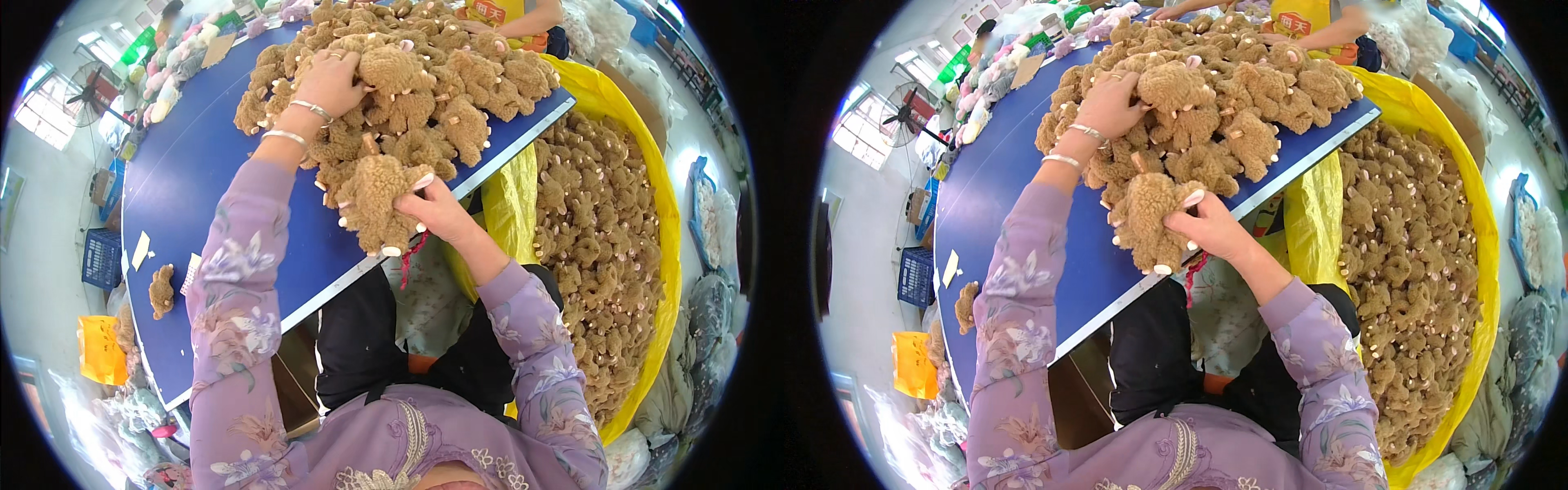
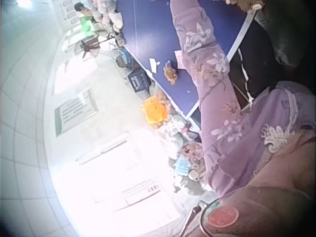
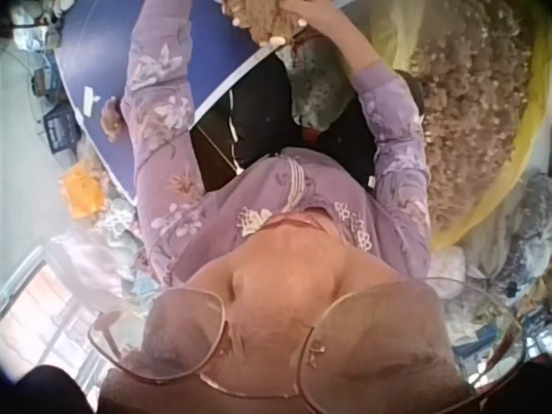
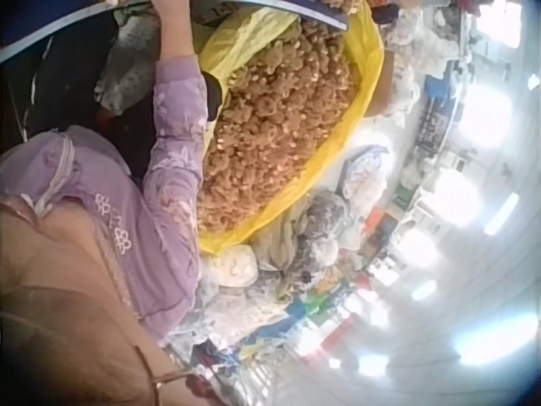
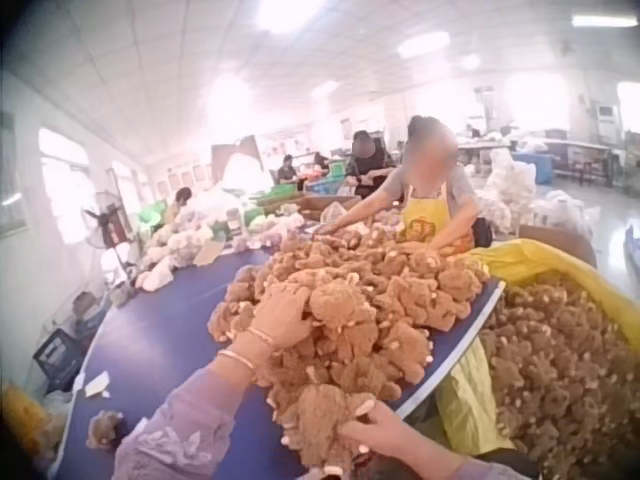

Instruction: The person trims excess fabric from small brown stuffed animals using scissors. They pick up each toy, snip around the edges, and place the finished items on a blue table. The process is repeated for multiple toys.

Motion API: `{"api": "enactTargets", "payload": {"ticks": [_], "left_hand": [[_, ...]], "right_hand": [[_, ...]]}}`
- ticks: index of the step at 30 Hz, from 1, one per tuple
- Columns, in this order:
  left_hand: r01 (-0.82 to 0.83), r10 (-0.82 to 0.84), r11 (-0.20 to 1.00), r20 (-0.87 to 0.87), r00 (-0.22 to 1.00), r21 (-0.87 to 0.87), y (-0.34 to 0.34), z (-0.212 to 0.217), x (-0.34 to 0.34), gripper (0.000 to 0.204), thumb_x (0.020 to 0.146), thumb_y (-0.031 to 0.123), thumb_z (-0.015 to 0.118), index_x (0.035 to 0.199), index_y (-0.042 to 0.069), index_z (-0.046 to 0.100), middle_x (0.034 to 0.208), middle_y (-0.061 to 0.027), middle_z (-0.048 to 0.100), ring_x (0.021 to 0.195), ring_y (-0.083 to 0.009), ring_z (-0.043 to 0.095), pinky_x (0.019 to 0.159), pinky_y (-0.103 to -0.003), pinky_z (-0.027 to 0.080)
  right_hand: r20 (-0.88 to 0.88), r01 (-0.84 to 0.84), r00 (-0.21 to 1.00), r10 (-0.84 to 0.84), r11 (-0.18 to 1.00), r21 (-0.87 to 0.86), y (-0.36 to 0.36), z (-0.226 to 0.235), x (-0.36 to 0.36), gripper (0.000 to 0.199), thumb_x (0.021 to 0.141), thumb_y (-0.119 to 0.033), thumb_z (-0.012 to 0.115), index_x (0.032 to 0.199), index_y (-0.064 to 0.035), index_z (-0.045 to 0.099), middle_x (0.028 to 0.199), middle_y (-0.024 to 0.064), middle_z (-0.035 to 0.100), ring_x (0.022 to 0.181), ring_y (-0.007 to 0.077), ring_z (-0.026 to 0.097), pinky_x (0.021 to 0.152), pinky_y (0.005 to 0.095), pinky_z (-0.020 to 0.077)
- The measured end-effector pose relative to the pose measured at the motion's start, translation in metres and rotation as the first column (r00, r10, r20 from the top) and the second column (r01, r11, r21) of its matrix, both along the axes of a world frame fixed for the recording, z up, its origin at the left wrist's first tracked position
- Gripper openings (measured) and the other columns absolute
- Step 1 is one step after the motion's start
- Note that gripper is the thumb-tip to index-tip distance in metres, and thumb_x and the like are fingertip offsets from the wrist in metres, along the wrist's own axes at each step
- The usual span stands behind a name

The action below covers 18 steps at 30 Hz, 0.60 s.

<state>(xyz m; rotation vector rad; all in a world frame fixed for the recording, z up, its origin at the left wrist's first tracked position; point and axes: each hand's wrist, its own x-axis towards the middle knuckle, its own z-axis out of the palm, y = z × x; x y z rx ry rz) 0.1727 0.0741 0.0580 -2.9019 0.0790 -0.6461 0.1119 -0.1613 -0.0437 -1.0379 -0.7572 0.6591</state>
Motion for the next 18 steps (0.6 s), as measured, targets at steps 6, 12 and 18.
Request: {"api": "enactTargets", "payload": {"ticks": [6,12,18], "left_hand": [[0.247,-0.112,0.903,0.365,0.924,-0.350,-0.045,0.015,-0.109,0.046,0.080,0.018,0.064,0.124,0.007,0.053,0.122,-0.0134,0.057,0.115,-0.0277,0.052,0.099,-0.038,0.039],[0.154,-0.165,0.582,0.070,0.984,-0.798,-0.091,-0.037,-0.165,0.061,0.073,0.021,0.075,0.126,0.004,0.050,0.112,-0.0121,0.061,0.100,-0.0209,0.059,0.082,-0.030,0.046],[0.113,-0.115,-0.049,0.118,0.986,-0.992,-0.088,-0.068,-0.156,0.051,0.083,0.012,0.070,0.126,0.001,0.046,0.116,-0.0089,0.059,0.105,-0.0136,0.057,0.088,-0.030,0.048]], "right_hand": [[-0.203,0.136,0.971,-0.125,0.990,0.043,-0.009,0.005,0.005,0.037,0.085,-0.007,0.059,0.121,0.0022,0.053,0.115,0.0061,0.060,0.103,0.0154,0.058,0.090,0.0307,0.0461],[0.074,0.404,0.914,-0.398,0.910,-0.095,0.006,0.004,0.003,0.028,0.085,-0.012,0.066,0.109,0.0010,0.061,0.098,0.0043,0.065,0.087,0.0106,0.059,0.079,0.0283,0.0486],[0.009,0.207,0.978,-0.207,0.975,-0.085,0.003,0.026,-0.004,0.024,0.093,-0.025,0.058,0.101,-0.0022,0.060,0.079,-0.0031,0.059,0.057,-0.0008,0.040,0.049,0.0173,0.0322]]}}
